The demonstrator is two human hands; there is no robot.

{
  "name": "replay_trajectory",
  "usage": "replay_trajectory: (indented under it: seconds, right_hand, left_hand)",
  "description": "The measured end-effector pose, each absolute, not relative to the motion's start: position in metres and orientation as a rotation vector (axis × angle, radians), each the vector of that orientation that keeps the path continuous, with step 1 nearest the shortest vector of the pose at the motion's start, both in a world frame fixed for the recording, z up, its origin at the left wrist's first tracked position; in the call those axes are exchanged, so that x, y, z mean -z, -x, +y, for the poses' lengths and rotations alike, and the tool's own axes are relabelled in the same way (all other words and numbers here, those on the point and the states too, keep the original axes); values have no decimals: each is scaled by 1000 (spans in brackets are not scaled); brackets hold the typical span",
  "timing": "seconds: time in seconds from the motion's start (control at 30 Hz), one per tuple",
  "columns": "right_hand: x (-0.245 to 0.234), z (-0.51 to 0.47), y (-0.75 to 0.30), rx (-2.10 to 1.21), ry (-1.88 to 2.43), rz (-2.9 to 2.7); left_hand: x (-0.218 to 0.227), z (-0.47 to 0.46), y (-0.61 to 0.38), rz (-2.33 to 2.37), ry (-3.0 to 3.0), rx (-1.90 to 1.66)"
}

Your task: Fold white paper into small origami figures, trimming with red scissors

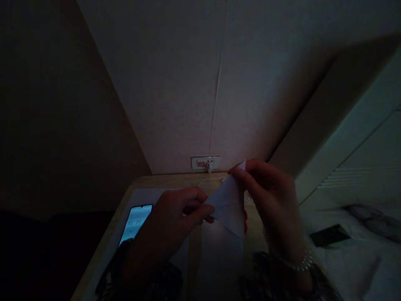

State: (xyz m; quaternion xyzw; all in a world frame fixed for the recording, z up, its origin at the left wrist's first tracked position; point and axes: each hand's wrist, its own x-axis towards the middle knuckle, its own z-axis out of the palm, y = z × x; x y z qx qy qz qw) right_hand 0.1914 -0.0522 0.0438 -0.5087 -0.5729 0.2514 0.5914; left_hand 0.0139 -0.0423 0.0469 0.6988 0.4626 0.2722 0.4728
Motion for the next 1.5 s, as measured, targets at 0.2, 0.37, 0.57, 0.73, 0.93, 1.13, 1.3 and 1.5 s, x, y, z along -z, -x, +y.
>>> replay_trajectory:
  seconds: [0.2,0.37,0.57,0.73,0.93,1.13,1.3,1.5]
  right_hand:
    - [-42,-53,-193,-565,1193,-1323]
    - [-41,-53,-192,-563,1187,-1311]
    - [-43,-52,-190,-579,1156,-1285]
    - [-42,-50,-194,-689,1096,-1236]
    - [-41,-49,-195,-702,1097,-1260]
    - [-41,-50,-196,-670,1086,-1226]
    - [-39,-50,-195,-677,1038,-1169]
    - [-37,-51,-196,-655,1004,-1167]
  left_hand:
    - [-46,-43,-15,1128,-1661,-685]
    - [-44,-44,-15,1120,-1637,-702]
    - [-45,-44,-15,1131,-1643,-708]
    - [-46,-44,-15,1139,-1622,-719]
    - [-46,-43,-15,1156,-1642,-714]
    - [-44,-44,-16,1153,-1663,-732]
    - [-46,-44,-17,1140,-1649,-700]
    - [-48,-46,-16,1226,-1592,-832]
